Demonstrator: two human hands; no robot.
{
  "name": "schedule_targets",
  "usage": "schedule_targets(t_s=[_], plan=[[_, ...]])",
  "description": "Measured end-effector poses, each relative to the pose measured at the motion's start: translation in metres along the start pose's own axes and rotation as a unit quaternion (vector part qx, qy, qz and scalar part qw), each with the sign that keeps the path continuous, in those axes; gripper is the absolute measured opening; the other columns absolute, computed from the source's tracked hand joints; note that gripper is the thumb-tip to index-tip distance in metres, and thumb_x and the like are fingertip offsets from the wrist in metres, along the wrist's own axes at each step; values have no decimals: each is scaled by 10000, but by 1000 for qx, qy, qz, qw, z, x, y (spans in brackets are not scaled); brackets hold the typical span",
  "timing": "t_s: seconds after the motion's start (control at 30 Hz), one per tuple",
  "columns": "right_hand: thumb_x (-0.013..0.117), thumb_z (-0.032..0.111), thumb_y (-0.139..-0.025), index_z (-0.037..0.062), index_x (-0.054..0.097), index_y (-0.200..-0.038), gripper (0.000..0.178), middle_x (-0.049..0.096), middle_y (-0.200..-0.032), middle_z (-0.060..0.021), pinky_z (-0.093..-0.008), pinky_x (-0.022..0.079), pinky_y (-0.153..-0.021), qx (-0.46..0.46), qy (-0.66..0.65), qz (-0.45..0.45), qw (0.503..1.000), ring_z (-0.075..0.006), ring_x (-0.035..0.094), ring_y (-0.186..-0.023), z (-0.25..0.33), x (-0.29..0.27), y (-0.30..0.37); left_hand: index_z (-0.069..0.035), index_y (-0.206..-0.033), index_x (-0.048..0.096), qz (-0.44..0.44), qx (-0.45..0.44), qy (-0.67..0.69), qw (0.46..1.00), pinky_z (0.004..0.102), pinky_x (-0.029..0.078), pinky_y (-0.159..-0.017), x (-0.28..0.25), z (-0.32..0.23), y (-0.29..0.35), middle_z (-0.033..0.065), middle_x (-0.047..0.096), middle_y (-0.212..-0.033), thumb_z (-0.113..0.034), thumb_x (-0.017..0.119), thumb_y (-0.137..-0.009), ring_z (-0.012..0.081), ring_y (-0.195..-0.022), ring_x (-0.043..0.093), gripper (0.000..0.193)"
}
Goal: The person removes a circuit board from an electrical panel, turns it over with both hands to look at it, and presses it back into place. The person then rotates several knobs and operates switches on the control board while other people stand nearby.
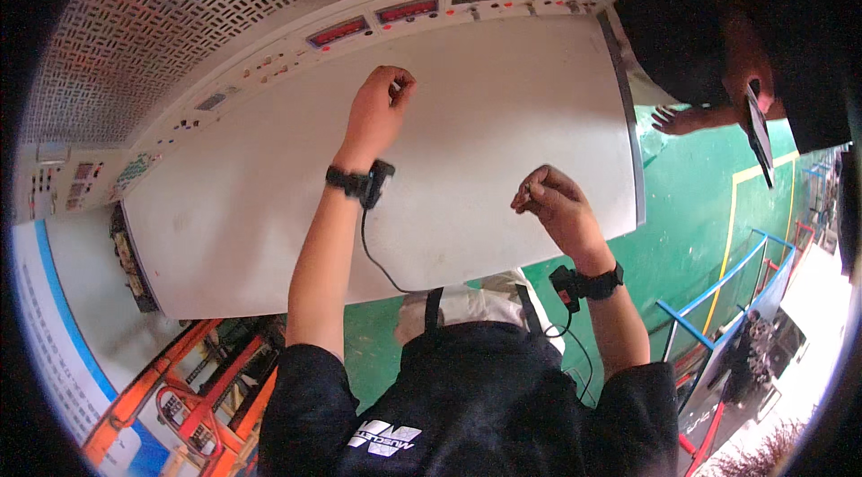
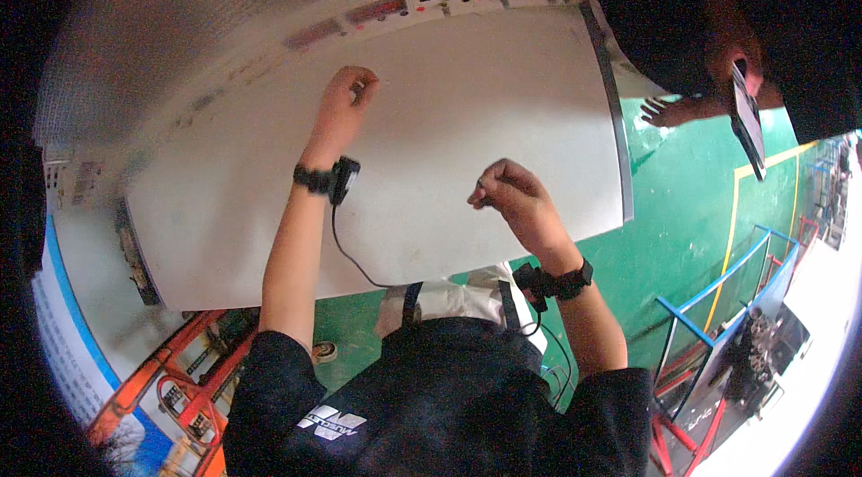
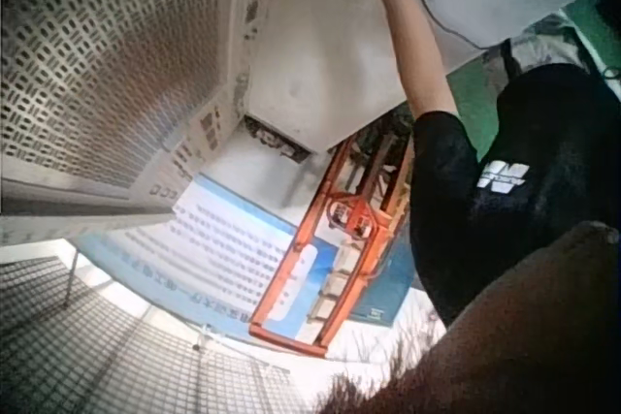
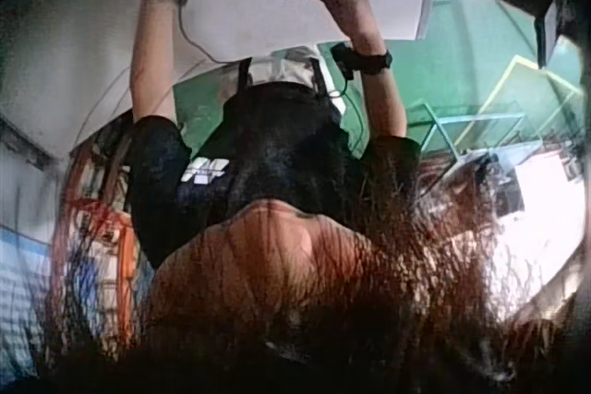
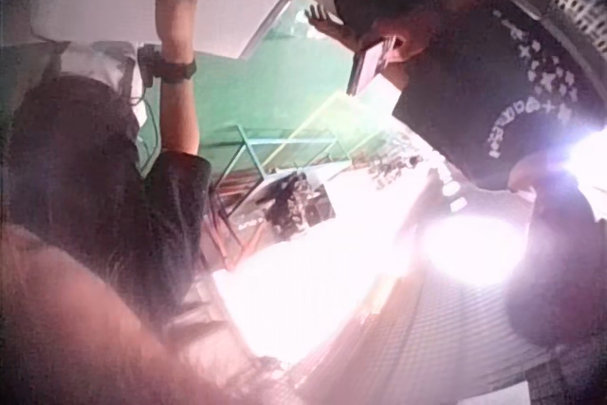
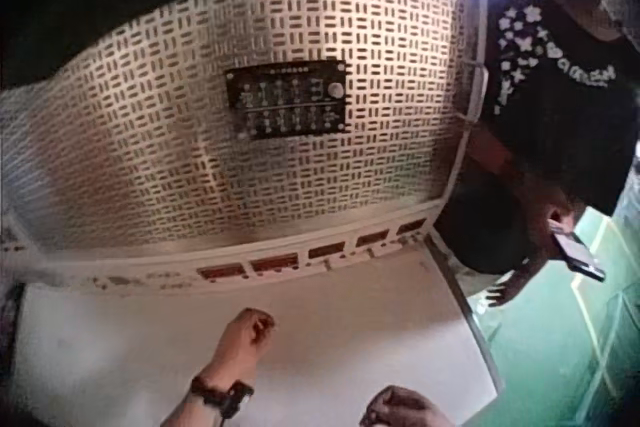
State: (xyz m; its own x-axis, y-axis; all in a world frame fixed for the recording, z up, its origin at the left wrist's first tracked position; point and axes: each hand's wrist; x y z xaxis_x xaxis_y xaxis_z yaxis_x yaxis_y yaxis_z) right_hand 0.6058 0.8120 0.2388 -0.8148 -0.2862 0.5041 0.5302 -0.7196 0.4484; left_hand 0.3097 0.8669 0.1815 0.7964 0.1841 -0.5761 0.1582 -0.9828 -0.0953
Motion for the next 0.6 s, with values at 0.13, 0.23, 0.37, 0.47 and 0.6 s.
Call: schedule_targets(t_s=[0.13, 0.23, 0.37, 0.47, 0.6], plan=[[560, 145, -901, 20, 521, -934, 135, 594, -887, -86, -310, 456, -795, -61, 68, 18, 996, -176, 581, -857, 22, 33, 15, -30, -897, 570, 7, 26, 46, 999, 300, 459, -623, -48, -106, 61, 83, 580, -865, -24, 636, -814, 196, -702, 572, 106], [619, 74, -875, 15, 537, -930, 115, 609, -883, -61, -293, 468, -815, -125, 71, 28, 989, -152, 594, -878, 37, 51, 38, -41, -882, 561, 3, 108, 60, 992, 322, 458, -627, -63, -155, 95, 77, 579, -859, -27, 658, -790, 213, -720, 571, 134], [645, 6, -829, -4, 531, -929, 153, 578, -941, -90, -294, 465, -824, -230, 143, 60, 961, -172, 583, -911, 54, 66, 78, -51, -875, 573, -25, 201, 18, 979, 343, 456, -631, -69, -201, 127, 65, 577, -847, -46, 701, -737, 248, -727, 567, 189], [658, -15, -794, -17, 544, -937, 183, 565, -944, -103, -306, 471, -812, -264, 176, 98, 943, -188, 584, -912, 70, 65, 106, -53, -884, 580, -43, 252, -3, 967, 353, 454, -629, -67, -237, 150, 69, 584, -840, -71, 717, -721, 255, -732, 567, 213], [691, -9, -745, -17, 572, -903, 198, 595, -904, -119, -310, 486, -750, -315, 255, 105, 908, -215, 611, -835, 90, 53, 151, -54, -875, 597, -72, 313, -53, 945, 345, 454, -627, -48, -283, 180, 55, 589, -832, -127, 738, -707, 240, -736, 563, 231]])
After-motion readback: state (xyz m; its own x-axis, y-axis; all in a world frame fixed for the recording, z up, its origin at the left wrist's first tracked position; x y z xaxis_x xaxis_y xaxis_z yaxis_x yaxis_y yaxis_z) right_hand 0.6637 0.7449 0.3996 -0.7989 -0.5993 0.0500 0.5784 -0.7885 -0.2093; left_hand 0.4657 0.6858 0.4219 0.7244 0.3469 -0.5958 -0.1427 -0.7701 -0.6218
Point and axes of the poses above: each hand's wrist, its own y-axis away from the middle knuckle, its own x-axis out of the palm, z = x × y
